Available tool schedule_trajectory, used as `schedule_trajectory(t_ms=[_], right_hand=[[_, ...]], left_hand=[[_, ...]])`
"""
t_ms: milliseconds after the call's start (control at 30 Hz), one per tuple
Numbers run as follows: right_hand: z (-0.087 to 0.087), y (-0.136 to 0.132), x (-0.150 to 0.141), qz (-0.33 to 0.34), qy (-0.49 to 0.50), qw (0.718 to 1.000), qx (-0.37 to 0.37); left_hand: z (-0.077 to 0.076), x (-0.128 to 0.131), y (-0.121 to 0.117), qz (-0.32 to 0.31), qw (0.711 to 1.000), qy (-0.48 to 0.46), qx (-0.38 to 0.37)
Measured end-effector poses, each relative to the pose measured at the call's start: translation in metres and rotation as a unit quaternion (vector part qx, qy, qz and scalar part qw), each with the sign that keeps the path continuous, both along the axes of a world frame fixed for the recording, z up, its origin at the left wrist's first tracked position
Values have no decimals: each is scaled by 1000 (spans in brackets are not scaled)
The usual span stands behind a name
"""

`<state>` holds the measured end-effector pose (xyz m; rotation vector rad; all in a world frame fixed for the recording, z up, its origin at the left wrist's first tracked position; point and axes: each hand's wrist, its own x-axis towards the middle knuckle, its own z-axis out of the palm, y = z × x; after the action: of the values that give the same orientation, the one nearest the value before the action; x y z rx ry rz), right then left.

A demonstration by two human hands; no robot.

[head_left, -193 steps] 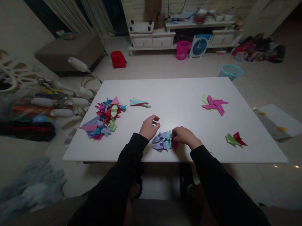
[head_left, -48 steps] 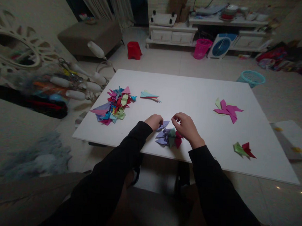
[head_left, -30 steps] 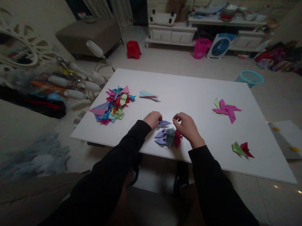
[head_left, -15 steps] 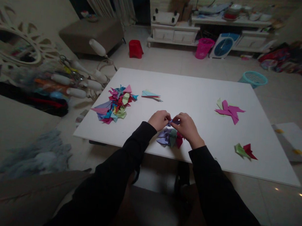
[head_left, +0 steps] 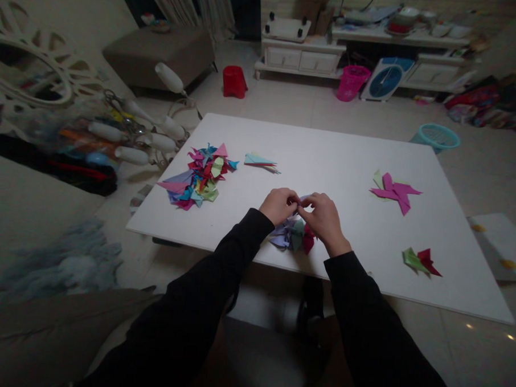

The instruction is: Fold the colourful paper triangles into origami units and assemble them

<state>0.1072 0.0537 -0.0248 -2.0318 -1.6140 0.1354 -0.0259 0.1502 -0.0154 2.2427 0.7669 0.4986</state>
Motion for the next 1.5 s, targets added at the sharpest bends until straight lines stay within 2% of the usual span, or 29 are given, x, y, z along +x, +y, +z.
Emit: schedule_trajectory(t_ms=[100,233,400,567,733,833,933,1100,1200,1267,1367,1433,1500], right_hand=[[1,0,4,-13,16,1000,7],[8,-7,23,-61,39,997,-22],[6,-27,59,-108,-38,980,-160],[-13,-38,74,-60,-63,959,-269],[-25,-31,69,-8,-46,949,-310],[-29,-26,66,16,-50,948,-315],[-34,-26,65,13,-46,953,-298],[-43,-28,65,14,16,964,-266],[-41,-28,67,33,39,968,-244],[-36,-27,66,31,39,974,-221],[-27,-25,63,10,36,982,-186],[-22,-24,58,3,39,984,-174],[-20,-21,54,7,39,985,-170]], left_hand=[[1,0,0,1,1000,-28,-8],[1,-4,4,38,997,-63,-4],[2,-11,10,58,996,-62,5],[2,-15,14,56,996,-59,22],[2,-16,14,53,997,-54,26],[2,-17,14,48,997,-50,30],[2,-20,15,46,997,-45,34],[0,-26,19,44,998,-21,37],[-2,-36,26,50,998,6,42],[-4,-47,34,76,995,43,50],[-9,-71,49,172,969,166,65],[-14,-89,61,231,932,275,55],[-20,-107,73,259,895,363,23]])
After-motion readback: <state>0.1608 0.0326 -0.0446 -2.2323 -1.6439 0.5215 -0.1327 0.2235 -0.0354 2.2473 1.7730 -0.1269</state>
